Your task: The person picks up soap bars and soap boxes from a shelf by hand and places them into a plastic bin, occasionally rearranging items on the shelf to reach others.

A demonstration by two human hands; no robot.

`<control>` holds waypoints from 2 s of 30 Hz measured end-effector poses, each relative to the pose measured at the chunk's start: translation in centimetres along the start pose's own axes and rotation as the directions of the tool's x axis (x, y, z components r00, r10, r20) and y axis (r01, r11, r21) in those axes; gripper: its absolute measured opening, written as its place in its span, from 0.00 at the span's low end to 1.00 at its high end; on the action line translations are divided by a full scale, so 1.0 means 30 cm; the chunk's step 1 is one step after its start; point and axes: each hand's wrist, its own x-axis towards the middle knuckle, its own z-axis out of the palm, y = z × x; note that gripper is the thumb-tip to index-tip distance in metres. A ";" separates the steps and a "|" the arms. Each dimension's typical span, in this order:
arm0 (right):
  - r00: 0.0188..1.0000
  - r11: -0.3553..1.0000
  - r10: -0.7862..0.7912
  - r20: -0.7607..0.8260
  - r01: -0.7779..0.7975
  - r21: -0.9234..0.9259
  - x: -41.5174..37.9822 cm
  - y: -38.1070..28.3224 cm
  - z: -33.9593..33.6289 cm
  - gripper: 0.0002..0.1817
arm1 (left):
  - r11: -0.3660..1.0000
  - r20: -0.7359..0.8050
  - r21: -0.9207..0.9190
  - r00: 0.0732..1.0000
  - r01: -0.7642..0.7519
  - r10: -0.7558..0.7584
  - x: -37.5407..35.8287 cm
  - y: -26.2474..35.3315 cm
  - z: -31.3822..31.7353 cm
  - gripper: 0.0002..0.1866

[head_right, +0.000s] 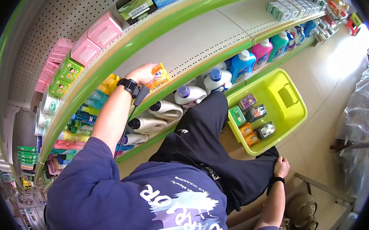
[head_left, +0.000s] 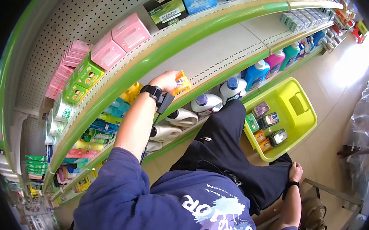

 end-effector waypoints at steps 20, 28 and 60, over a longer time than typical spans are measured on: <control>0.995 0.995 0.095 0.010 -0.095 0.003 -0.021 -0.182 -0.115 0.24 | 0.991 -0.532 0.034 0.842 0.133 -0.095 -0.176 0.056 0.323 0.37; 0.995 0.995 0.100 0.022 -0.100 -0.003 -0.024 -0.148 -0.088 0.24 | 0.977 -0.507 0.091 0.853 0.195 -0.123 -0.175 0.084 0.353 0.45; 0.967 0.809 0.253 0.017 -0.222 0.544 -0.017 -0.045 -0.118 0.09 | 0.989 0.557 0.121 0.831 -0.085 0.003 0.360 1.197 1.755 0.39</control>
